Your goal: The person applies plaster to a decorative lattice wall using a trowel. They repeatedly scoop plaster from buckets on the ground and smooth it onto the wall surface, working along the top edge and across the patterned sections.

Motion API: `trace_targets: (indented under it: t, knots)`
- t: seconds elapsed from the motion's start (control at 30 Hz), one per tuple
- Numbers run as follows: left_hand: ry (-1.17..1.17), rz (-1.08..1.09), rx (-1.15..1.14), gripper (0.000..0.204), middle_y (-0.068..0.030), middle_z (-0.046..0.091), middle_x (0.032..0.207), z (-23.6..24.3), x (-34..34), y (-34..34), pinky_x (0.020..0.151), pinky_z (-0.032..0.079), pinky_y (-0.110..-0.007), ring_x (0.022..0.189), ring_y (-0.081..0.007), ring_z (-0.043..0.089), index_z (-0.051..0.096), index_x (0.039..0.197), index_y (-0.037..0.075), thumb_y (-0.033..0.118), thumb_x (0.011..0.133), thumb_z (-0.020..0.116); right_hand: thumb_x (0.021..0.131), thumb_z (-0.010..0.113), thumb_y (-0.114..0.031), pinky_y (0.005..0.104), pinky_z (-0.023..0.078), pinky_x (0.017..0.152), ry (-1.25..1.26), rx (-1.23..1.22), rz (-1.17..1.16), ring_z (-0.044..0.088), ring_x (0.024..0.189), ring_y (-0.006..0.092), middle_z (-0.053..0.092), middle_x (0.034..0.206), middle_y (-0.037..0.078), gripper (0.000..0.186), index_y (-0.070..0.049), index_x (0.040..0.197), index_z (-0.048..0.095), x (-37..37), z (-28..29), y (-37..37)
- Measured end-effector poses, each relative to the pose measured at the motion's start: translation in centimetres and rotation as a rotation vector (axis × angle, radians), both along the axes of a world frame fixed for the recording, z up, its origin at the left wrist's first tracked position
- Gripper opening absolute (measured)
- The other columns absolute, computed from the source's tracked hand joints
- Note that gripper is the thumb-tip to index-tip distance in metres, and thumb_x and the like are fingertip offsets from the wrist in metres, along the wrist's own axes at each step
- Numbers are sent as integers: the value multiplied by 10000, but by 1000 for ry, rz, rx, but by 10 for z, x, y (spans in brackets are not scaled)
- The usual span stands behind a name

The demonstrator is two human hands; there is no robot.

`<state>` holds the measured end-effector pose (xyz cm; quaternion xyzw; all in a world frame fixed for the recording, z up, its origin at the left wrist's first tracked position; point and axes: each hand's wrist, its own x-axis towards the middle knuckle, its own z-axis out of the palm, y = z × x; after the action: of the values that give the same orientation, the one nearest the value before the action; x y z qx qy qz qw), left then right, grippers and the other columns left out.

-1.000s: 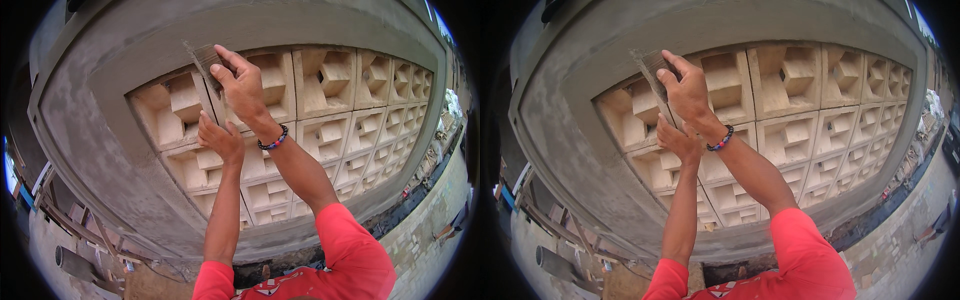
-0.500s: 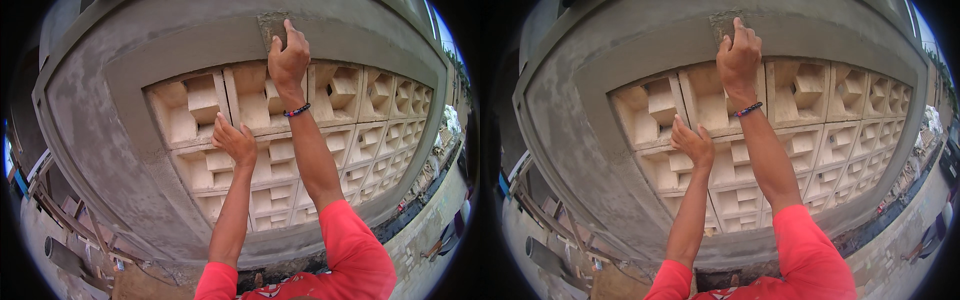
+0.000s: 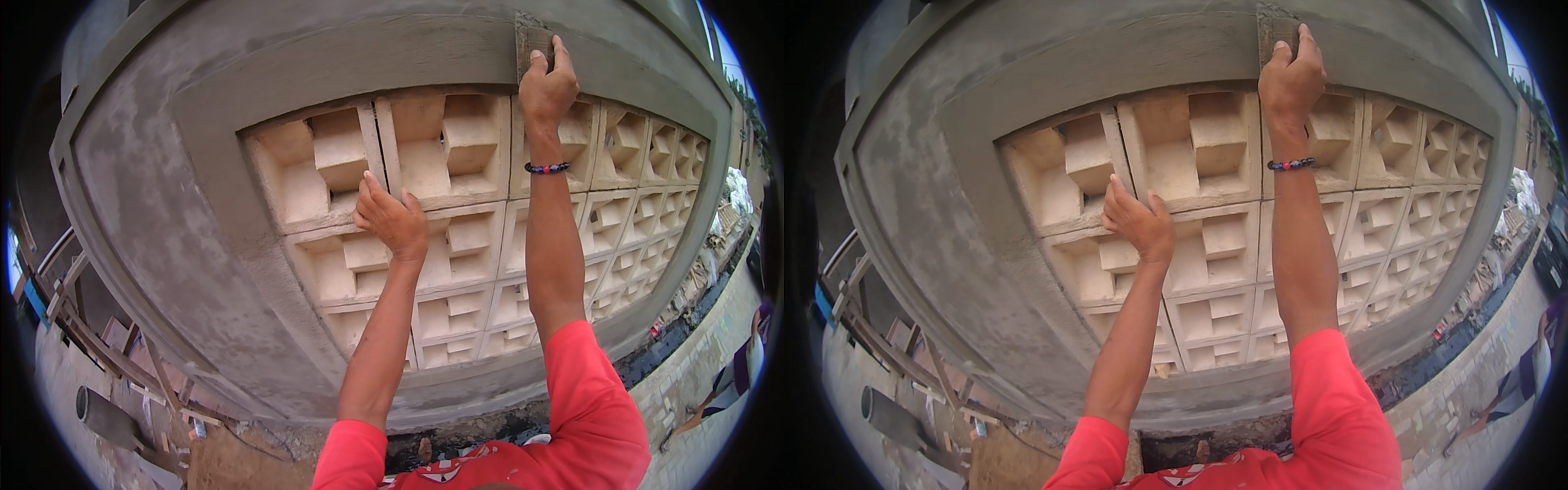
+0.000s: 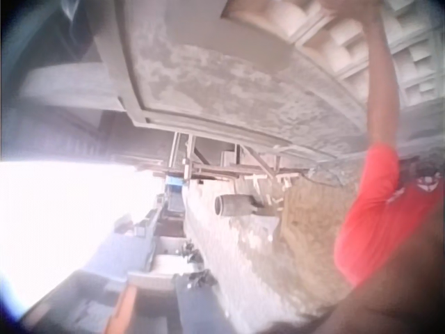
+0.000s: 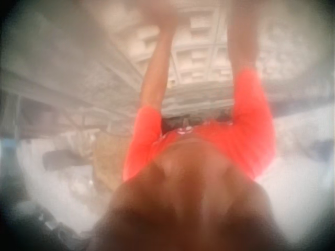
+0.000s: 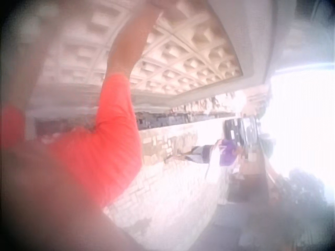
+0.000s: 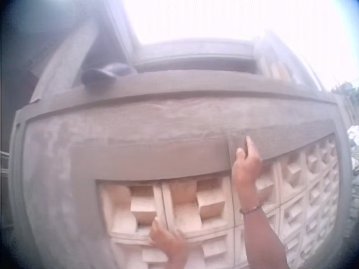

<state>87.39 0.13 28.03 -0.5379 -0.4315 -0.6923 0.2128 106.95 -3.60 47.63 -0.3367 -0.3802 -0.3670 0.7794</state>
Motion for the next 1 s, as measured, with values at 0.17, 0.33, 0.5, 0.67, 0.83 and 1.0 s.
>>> trace_targets:
  t: [0.17, 0.33, 0.5, 0.67, 0.83, 1.0]
  knots:
    - [-9, -99, -44, 699, -143, 454, 1255, -4, -6, 5, 1030, 205, -490, 1218, -313, 394, 363, 1349, -23, 173, 768, 699, 864, 588, -67, 439, 465, 790, -370, -85, 207, 556, 873, 350, 596, 957, 165, 435, 16, 1287, 529, -183, -31, 8]
    - [-118, -371, 106, 672, -131, 458, 1231, -19, -18, 16, 1000, 217, -465, 1222, -293, 380, 385, 1328, -23, 279, 808, 686, 858, 576, -71, 445, 473, 795, -606, -85, 581, 559, 893, 361, 613, 952, 187, 398, 38, 1241, 563, -226, -48, -2]
    - [-19, -38, 6, 748, -214, 392, 1340, 1, 1, -3, 1064, 156, -509, 1220, -360, 373, 263, 1420, -47, 93, 788, 638, 864, 596, -82, 391, 504, 885, -45, 141, 146, 650, 974, 355, 661, 1095, 230, 383, 53, 1222, 589, -56, -14, -12]
    - [-25, 25, 19, 748, -216, 391, 1345, 2, -11, -2, 1057, 162, -508, 1219, -354, 372, 265, 1417, -38, 107, 791, 647, 865, 589, -78, 433, 488, 842, -82, 40, 37, 620, 933, 362, 652, 1027, 199, 370, 38, 1216, 593, -59, -18, 8]
    - [-16, -61, 67, 754, -209, 398, 1344, -3, 5, 4, 1044, 177, -505, 1200, -339, 389, 278, 1413, -47, 137, 789, 658, 838, 608, -45, 420, 474, 800, -566, -127, 365, 570, 888, 335, 626, 932, 147, 409, 17, 1241, 579, -192, -67, 5]
    - [-3, 26, 7, 732, -210, 394, 1346, -3, -14, 0, 1044, 167, -505, 1220, -351, 375, 260, 1419, -31, 128, 810, 634, 847, 604, -48, 412, 497, 817, -260, 82, 328, 624, 893, 339, 655, 975, 180, 381, 23, 1221, 598, -106, -44, -15]
